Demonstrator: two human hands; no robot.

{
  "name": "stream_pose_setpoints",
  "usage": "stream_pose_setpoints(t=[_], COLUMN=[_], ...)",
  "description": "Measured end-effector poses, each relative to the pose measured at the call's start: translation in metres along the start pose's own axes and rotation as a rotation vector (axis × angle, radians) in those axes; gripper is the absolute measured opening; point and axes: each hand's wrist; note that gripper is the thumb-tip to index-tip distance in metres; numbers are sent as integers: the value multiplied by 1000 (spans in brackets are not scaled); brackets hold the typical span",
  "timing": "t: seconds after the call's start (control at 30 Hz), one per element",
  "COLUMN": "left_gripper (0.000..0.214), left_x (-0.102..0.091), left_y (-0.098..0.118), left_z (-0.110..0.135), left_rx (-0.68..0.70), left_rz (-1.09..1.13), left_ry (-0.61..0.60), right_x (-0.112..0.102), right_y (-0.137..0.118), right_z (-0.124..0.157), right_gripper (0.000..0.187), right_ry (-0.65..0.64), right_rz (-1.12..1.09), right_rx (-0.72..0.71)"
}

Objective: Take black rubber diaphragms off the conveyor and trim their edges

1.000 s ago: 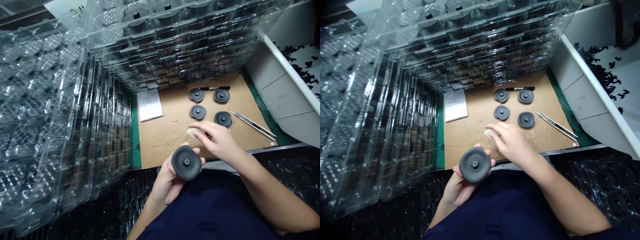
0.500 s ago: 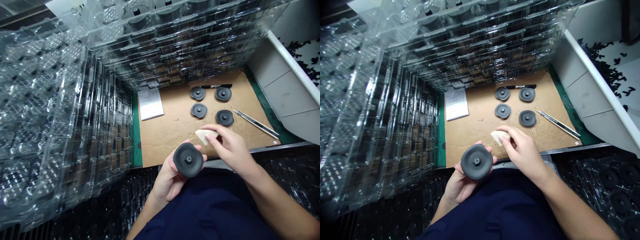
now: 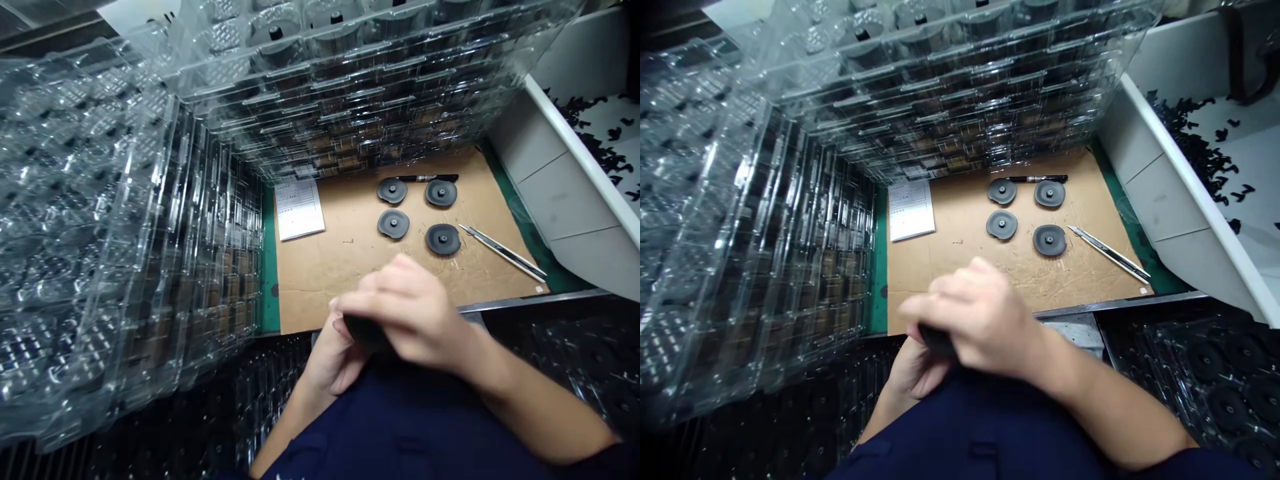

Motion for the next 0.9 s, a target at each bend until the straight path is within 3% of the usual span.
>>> stream_pose_setpoints(t=[0.13, 0.2, 0.33, 0.43, 0.5, 0.57, 0.7, 0.83, 0.9], left_gripper=[61, 64, 69, 71, 68, 66, 52, 50, 52], left_x=[-7, -10, -11, -9, -8, -9, -10, -8, -4], left_y=[4, 5, 5, 3, 1, -1, -1, 1, 1], left_z=[1, 1, 1, 0, 0, 0, 0, 0, -1], left_rx=[-50, -65, -75, -74, -61, -31, 28, 114, 130], left_rz=[104, 141, 161, 138, 119, 102, 45, 17, 10], left_ry=[-138, -157, -157, -156, -140, -116, -79, -24, 3], right_x=[-3, 5, 22, 16, 6, -1, 7, 18, 20], right_y=[34, 52, 68, 56, 35, 10, -23, -23, -20], right_z=[27, 52, 88, 76, 55, 34, 19, 16, 12], right_gripper=[21, 23, 24, 26, 27, 28, 27, 23, 23], right_ry=[56, 35, -22, 53, 173, 252, 119, -55, 34], right_rz=[16, 30, 28, 46, 74, 80, 35, -27, 43], right_rx=[460, 602, 684, 716, 684, 545, 172, 155, 162])
Point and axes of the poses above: each hand's wrist, its own z-axis away from the middle knuckle, its own x-axis out of the palm, y = z × x, and after that the axes turned 9 degrees about y, right-handed
